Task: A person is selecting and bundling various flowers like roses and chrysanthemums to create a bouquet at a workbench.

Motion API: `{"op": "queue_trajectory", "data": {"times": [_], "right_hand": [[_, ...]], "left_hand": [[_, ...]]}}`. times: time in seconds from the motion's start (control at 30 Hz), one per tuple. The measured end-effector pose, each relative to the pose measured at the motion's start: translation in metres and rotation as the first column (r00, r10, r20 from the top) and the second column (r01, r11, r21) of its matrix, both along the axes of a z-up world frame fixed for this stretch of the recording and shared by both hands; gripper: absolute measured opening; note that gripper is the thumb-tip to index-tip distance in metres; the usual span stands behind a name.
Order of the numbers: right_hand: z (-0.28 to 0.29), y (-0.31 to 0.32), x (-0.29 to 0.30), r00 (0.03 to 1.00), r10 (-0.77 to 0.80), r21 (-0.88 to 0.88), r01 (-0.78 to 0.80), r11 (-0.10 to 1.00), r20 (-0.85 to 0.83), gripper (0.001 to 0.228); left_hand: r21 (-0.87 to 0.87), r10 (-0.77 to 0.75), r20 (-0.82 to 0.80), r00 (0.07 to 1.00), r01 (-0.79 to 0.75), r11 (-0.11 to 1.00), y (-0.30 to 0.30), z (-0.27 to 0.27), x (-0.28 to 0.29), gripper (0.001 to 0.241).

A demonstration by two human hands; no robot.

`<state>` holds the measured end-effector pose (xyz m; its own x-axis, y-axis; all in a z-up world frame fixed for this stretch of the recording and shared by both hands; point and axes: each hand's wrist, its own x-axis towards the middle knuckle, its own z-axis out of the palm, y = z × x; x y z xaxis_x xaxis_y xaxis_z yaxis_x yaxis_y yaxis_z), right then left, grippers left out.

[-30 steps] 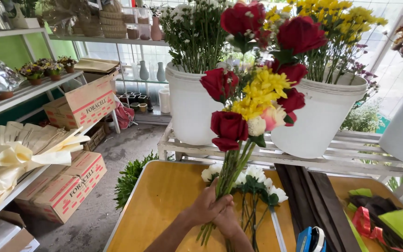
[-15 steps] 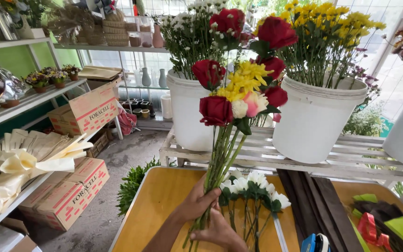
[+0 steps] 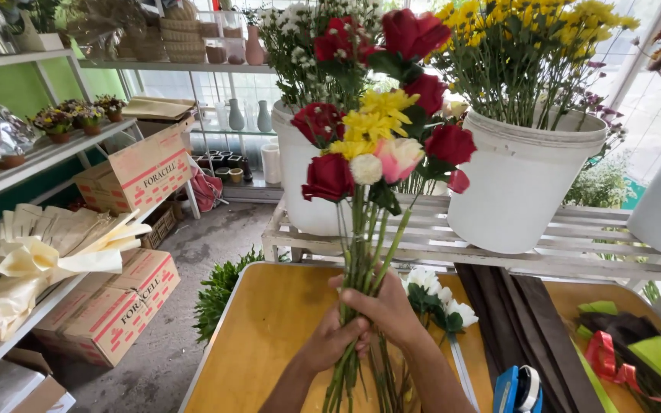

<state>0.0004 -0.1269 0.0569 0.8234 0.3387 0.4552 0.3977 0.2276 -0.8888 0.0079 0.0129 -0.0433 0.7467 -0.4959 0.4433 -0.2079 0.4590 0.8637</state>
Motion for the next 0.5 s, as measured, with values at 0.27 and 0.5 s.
{"op": "queue_trajectory", "data": {"times": [0.27,0.5], "right_hand": [[0.003,0.008,-0.015,0.979,-0.202,-0.152,0.195,0.969,-0.034,0.028],[-0.012,0.011,-0.013,0.970,-0.239,-0.122,0.231,0.965,-0.050,0.025]], "left_hand": [[0.072,-0.049,-0.129,0.990,0.058,0.996,0.000,-0.017,-0.004,0.072],[0.132,-0.059,-0.088,0.994,0.070,0.989,0.002,-0.013,-0.011,0.071]]}}
